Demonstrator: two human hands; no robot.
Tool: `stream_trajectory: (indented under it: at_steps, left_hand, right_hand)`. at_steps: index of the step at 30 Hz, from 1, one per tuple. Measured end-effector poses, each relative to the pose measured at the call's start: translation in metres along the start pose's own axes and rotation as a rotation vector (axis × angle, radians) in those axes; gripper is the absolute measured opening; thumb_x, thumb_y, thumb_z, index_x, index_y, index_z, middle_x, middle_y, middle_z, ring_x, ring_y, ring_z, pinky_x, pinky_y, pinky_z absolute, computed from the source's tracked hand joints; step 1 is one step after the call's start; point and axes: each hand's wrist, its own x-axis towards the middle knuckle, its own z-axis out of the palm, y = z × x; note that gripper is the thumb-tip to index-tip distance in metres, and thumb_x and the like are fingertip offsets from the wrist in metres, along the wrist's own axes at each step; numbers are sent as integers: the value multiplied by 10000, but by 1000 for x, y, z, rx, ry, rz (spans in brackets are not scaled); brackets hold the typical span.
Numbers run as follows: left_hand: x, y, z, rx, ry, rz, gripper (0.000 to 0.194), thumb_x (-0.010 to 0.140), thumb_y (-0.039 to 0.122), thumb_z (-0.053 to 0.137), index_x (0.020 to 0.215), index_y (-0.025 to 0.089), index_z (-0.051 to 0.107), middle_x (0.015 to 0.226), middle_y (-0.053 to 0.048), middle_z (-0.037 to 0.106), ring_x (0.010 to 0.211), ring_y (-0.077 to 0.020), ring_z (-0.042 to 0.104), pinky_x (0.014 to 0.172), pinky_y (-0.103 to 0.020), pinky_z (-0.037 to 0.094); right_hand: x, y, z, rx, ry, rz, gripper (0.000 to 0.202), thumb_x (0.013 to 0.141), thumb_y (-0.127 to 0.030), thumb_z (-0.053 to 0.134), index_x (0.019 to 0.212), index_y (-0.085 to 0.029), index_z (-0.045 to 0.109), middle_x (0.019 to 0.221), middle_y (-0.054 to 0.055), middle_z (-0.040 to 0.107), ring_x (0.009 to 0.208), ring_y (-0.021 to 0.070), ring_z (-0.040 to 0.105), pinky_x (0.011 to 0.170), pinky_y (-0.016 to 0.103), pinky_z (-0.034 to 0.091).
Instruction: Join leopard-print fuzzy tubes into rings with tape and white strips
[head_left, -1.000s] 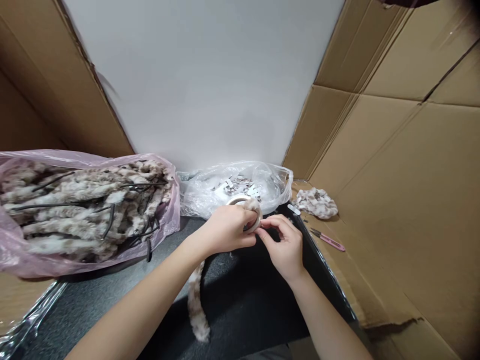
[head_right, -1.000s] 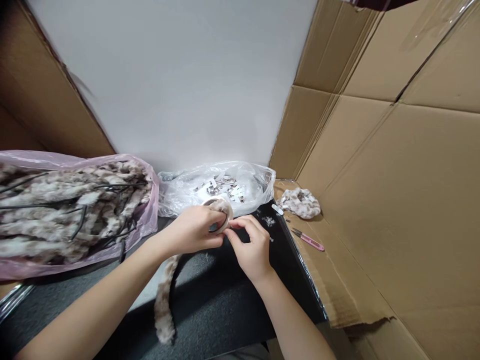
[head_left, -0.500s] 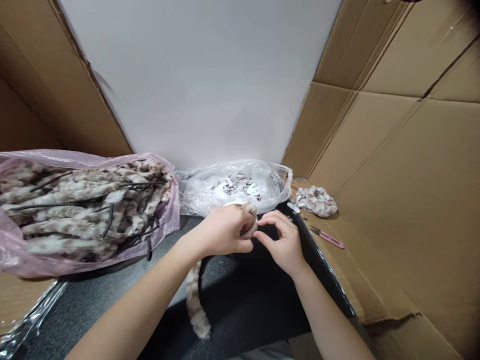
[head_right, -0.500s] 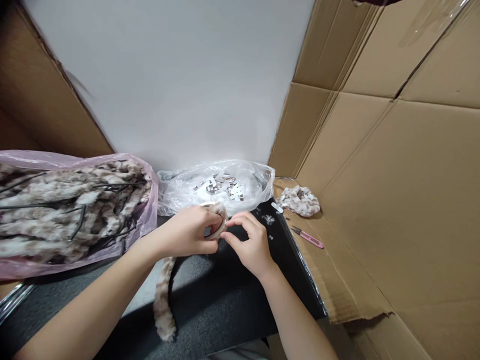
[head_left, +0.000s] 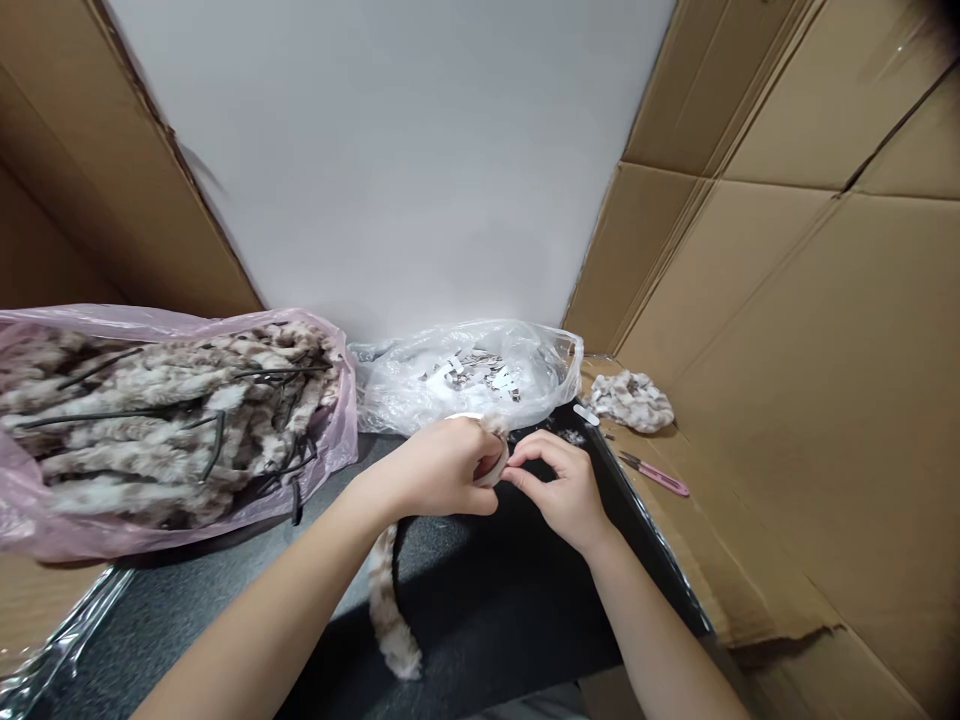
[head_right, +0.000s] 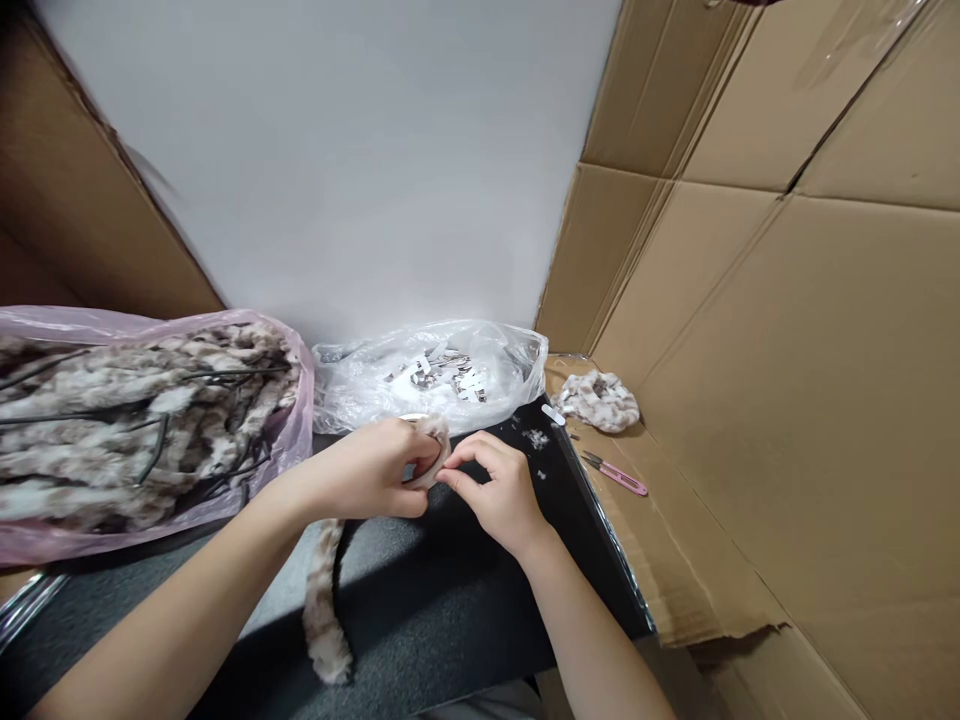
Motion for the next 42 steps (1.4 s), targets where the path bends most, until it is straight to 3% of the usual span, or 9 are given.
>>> stream_trajectory:
  at_steps: [6,10,16,22,26,29,32,39,42]
  left_hand:
    - [0,-5,3,-13,-62,-38,156,624,215,600,580,195,452,500,63,402,444,-84,297,433,-241,204]
    - [-2,-8,8,8,-136,-92,215,644,237,591,527,190,417,464,59,373,422,-84,287,422,-238,202]
    - [-9,-14,25,99,-101,-149,280,705,262,565,495,191,394,456,50,332,406,-92,242,448,-262,179]
    - [-17,-29,53,147,-75,-105,376,869,393,483,557,186,519,522,12,438,448,-121,376,482,-274,188]
    - [-29,-39,65,130,-112,-14,257,817,328,586,608,179,563,669,-18,588,601,-152,540,561,-254,313]
    - [-35,-45,66,109,-118,38,243,888,322,519,711,184,611,806,-33,639,751,-170,600,678,-242,375]
    - [-35,-47,65,137,-92,20,328,942,384,446,760,188,635,813,-42,653,748,-176,607,669,-253,364]
    - [-20,-50,69,219,5,-108,570,934,572,383,586,174,596,596,-36,573,559,-164,533,537,-273,229]
    - [-21,-53,70,215,20,-114,559,940,545,392,565,172,573,580,-27,548,544,-153,517,537,-268,244]
  right_hand:
    - [2,2,-3,-17,-198,43,129,895,-153,587,775,-190,558,800,6,560,752,145,548,703,260,433]
    - [1,1,-3,-20,-356,156,150,924,-159,530,779,-193,507,817,-1,524,754,140,506,696,254,405]
    - [-8,-1,-3,35,-532,280,171,927,-162,494,763,-195,461,773,-23,476,714,129,446,650,241,369]
    - [-13,9,-11,52,-488,346,187,945,-220,474,760,-193,464,761,-22,483,720,133,453,655,244,380]
    - [-15,18,-19,27,-459,392,195,948,-256,465,762,-198,464,759,-18,491,713,139,463,650,248,384]
    - [-18,22,-25,42,-464,444,211,952,-295,460,764,-199,456,749,-20,481,700,139,446,644,249,373]
    - [-25,16,-29,150,-538,506,265,956,-382,457,763,-202,438,726,-27,453,683,136,419,641,250,364]
    - [-41,-20,-41,452,-630,615,356,936,-527,469,785,-207,433,727,-21,420,677,133,389,637,251,361]
    - [-42,-19,-52,406,-529,597,335,950,-505,453,787,-213,433,741,-15,420,684,139,398,649,262,381]
